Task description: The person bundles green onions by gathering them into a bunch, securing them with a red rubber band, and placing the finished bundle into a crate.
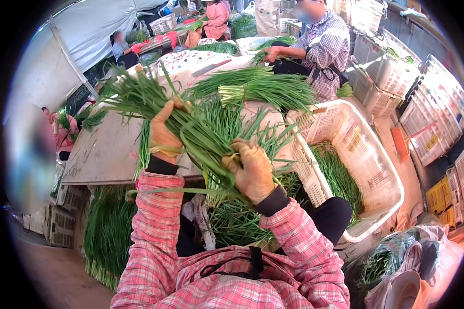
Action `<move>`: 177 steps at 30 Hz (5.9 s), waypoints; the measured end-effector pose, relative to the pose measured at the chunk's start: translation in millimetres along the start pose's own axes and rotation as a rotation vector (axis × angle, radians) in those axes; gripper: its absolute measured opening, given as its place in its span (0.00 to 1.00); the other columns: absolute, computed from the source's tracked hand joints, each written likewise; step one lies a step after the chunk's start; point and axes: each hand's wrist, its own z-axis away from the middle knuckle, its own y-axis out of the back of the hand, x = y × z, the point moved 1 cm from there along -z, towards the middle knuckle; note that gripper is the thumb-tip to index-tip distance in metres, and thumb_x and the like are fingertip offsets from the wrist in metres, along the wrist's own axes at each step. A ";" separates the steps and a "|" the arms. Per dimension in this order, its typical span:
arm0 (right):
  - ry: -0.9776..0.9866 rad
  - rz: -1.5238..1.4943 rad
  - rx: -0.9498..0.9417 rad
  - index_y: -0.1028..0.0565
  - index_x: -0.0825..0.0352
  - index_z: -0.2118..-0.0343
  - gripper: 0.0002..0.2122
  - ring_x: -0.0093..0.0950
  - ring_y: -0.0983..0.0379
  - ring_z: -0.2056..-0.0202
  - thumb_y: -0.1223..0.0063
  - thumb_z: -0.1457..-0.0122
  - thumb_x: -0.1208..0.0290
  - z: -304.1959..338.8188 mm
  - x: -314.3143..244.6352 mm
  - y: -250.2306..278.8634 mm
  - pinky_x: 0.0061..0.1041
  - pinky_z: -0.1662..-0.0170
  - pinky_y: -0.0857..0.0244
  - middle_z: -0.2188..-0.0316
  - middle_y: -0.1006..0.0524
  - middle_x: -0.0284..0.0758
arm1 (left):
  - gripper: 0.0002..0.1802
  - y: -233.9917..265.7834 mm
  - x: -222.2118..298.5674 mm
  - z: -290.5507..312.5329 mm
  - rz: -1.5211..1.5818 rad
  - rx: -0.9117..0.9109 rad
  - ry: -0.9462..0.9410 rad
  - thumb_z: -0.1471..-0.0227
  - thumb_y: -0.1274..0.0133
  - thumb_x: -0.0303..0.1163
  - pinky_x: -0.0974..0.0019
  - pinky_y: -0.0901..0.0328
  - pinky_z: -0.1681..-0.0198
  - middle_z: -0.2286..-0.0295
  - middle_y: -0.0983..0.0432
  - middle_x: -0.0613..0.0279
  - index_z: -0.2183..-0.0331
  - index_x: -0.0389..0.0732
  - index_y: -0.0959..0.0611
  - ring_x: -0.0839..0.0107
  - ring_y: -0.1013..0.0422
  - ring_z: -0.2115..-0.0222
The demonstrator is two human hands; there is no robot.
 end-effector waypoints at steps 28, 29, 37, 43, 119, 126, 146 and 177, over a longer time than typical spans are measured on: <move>-0.196 -0.639 -0.825 0.50 0.73 0.40 0.46 0.41 0.30 0.55 0.38 0.53 0.47 55.1 -7.3 -14.2 0.30 0.52 0.38 0.58 0.28 0.52 | 0.09 129.9 83.8 18.9 0.302 -0.129 -0.032 0.41 0.58 0.34 0.70 0.40 0.68 0.80 0.33 0.73 0.68 0.40 0.26 0.80 0.37 0.77; -0.257 -0.545 -0.766 0.43 0.70 0.42 0.41 0.42 0.25 0.62 0.39 0.52 0.48 71.9 -9.5 -13.1 0.32 0.59 0.34 0.66 0.24 0.51 | 0.09 138.5 87.4 20.8 0.259 -0.061 -0.065 0.42 0.57 0.34 0.69 0.39 0.68 0.80 0.34 0.73 0.67 0.40 0.26 0.80 0.37 0.78; -0.316 0.287 -0.866 0.31 0.72 0.50 0.24 0.33 0.25 0.61 0.40 0.48 0.67 142.4 62.8 47.9 0.29 0.59 0.33 0.61 0.24 0.46 | 0.08 186.0 131.6 36.2 0.105 0.241 -0.345 0.46 0.53 0.36 0.66 0.34 0.72 0.80 0.29 0.69 0.73 0.43 0.25 0.75 0.33 0.81; -0.111 -0.266 -0.351 0.44 0.78 0.43 0.42 0.41 0.42 0.42 0.35 0.54 0.57 47.4 3.6 1.3 0.32 0.40 0.49 0.44 0.38 0.53 | 0.08 157.5 110.8 44.8 0.015 0.222 -0.345 0.47 0.52 0.37 0.61 0.34 0.69 0.81 0.30 0.69 0.71 0.44 0.25 0.72 0.34 0.79; 0.162 0.082 -0.307 0.22 0.67 0.70 0.05 0.34 0.30 0.80 0.42 0.49 0.73 63.1 -13.8 39.4 0.30 0.77 0.37 0.83 0.29 0.37 | 0.07 124.4 117.2 105.3 0.092 0.358 -0.455 0.45 0.54 0.33 0.69 0.34 0.69 0.78 0.30 0.65 0.73 0.42 0.27 0.70 0.33 0.78; 0.182 0.404 -0.086 0.25 0.62 0.61 0.16 0.36 0.32 0.83 0.43 0.48 0.57 3.6 -47.2 -26.9 0.33 0.80 0.40 0.86 0.30 0.37 | 0.08 92.9 110.4 86.2 0.096 0.204 -0.390 0.44 0.54 0.34 0.66 0.34 0.67 0.78 0.34 0.67 0.72 0.41 0.29 0.74 0.36 0.77; 0.070 0.193 0.038 0.23 0.64 0.67 0.06 0.36 0.24 0.73 0.45 0.50 0.74 36.6 -34.7 -15.4 0.30 0.71 0.31 0.70 0.22 0.38 | 0.07 101.7 100.8 108.1 0.195 0.391 -0.397 0.45 0.53 0.34 0.66 0.33 0.68 0.78 0.33 0.67 0.71 0.41 0.28 0.70 0.34 0.78; -0.209 -0.333 -0.417 0.26 0.70 0.60 0.10 0.32 0.30 0.83 0.46 0.43 0.72 75.5 -27.2 -0.7 0.29 0.79 0.37 0.80 0.26 0.41 | 0.08 114.3 86.2 152.4 0.324 0.299 -0.248 0.44 0.53 0.34 0.67 0.36 0.68 0.78 0.36 0.71 0.73 0.44 0.30 0.75 0.37 0.77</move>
